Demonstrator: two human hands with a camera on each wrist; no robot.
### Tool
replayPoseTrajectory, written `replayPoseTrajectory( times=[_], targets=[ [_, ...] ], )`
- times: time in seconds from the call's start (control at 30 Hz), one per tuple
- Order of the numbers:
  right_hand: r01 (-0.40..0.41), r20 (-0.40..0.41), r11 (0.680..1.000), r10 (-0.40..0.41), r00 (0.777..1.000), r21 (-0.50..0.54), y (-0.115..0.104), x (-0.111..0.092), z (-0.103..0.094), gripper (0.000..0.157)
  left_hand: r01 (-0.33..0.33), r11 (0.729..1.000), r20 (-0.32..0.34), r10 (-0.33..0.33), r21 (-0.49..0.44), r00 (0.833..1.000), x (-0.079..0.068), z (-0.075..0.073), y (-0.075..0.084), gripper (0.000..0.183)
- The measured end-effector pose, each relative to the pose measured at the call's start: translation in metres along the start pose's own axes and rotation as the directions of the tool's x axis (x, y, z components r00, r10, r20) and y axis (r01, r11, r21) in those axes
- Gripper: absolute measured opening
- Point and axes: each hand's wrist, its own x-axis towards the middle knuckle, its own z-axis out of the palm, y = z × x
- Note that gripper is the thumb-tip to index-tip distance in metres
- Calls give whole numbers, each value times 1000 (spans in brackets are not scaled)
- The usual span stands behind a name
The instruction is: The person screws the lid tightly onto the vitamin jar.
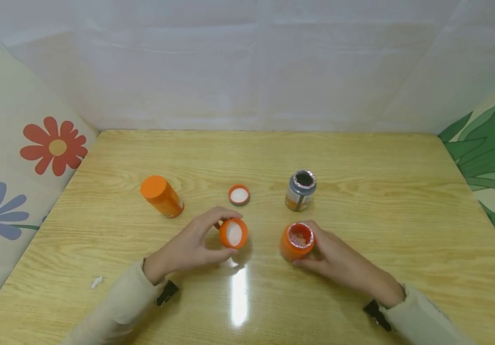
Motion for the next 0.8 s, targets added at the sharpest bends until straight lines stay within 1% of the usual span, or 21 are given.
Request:
replayPoseTrajectory(
  times=[0.07, 0.13, 0.3, 0.47, 0.8],
  targets=[
    [5, -3, 1000, -5, 1000, -4, 0, 0, 0, 51, -24, 1000, -4, 24, 7, 1000, 0, 0, 1, 62],
    [10, -7, 1000, -10, 1000, -8, 0, 0, 0, 52, -34, 999, -11, 34, 17, 999, -1, 1, 1, 63],
    [9, -11, 1000, -9, 1000, -15, -1, -2, 1, 53, -9, 1000, -22, 9, 19, 1000, -2, 2, 5, 61],
    [17, -18, 999, -17, 1000, -35, -3, -3, 3, 55, -8, 1000, -26, 8, -6, 1000, -2, 4, 8, 56],
    [67, 4, 997, -67, 998, -33, -6, -5, 5, 53, -66, 997, -40, 64, -49, 997, -2, 6, 10, 57]
  ],
)
